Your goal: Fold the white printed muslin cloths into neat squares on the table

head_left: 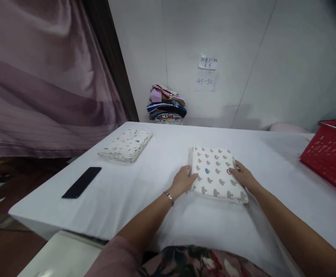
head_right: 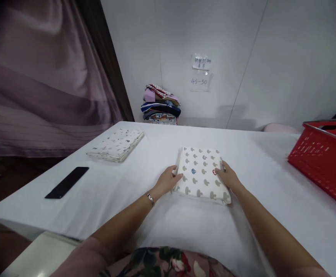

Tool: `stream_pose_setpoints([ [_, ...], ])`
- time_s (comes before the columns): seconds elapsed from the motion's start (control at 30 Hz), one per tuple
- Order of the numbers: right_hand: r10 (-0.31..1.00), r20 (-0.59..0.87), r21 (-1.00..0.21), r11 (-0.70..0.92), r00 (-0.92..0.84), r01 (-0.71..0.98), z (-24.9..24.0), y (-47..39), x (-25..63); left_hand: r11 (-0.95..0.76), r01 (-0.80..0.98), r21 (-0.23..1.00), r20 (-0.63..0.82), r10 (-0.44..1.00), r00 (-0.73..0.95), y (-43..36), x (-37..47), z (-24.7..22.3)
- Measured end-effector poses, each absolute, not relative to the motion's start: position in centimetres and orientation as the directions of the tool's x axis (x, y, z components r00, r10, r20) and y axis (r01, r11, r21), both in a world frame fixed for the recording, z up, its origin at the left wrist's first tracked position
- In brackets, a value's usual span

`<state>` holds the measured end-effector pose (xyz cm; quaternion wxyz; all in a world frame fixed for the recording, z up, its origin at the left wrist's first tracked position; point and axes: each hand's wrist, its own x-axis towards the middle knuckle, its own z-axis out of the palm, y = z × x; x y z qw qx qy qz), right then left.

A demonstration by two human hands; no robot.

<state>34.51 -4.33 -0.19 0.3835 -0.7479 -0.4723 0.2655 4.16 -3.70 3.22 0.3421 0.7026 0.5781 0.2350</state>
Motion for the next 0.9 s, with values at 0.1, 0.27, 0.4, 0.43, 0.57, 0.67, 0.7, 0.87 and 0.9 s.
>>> stream_pose_setpoints([
  [0.1, 0.891, -0.106, -0.831, -0.323, 0.441, 0.453, 0.1, -7.3, 33.2, -0.110, 0.676, 0.729, -0.059, 0.973, 0.222, -2.9, 5.3, 3.3],
  [0.27, 0.876, -0.099, -0.848, -0.322, 0.472, 0.420, 0.2, -9.9, 32.0, -0.106, 0.696, 0.710, -0.065, 0.974, 0.215, -2.2, 5.6, 2.6],
  [0.4, 0.873, -0.070, -0.864, -0.295, 0.482, 0.408, -0.2, -10.3, 31.6, -0.102, 0.700, 0.707, -0.027, 0.985, 0.170, -0.3, 5.9, 2.9],
  [0.43, 0.872, -0.067, -0.865, -0.293, 0.486, 0.406, -0.3, -10.4, 31.4, -0.101, 0.701, 0.706, -0.013, 0.988, 0.154, 0.4, 6.1, 3.2],
  [0.57, 0.861, -0.080, -0.882, -0.296, 0.503, 0.367, -0.2, -10.7, 30.9, -0.076, 0.710, 0.700, 0.010, 0.995, 0.097, 3.0, 7.5, 4.2],
  [0.67, 0.849, -0.106, -0.900, -0.303, 0.517, 0.313, 0.1, -10.9, 30.6, -0.050, 0.720, 0.692, -0.014, 0.997, 0.082, 4.5, 8.4, 4.4],
  [0.7, 0.849, -0.112, -0.904, -0.302, 0.517, 0.301, 0.3, -11.0, 30.5, -0.046, 0.726, 0.687, -0.025, 0.996, 0.087, 4.8, 8.7, 4.4],
  [0.87, 0.859, -0.129, -0.912, -0.299, 0.496, 0.280, 0.7, -11.0, 30.4, -0.002, 0.762, 0.648, -0.069, 0.996, 0.061, 5.9, 9.2, 3.8],
  [0.9, 0.859, -0.128, -0.914, -0.296, 0.495, 0.277, 0.6, -11.0, 30.4, 0.007, 0.765, 0.644, -0.070, 0.996, 0.050, 6.0, 9.2, 3.7],
])
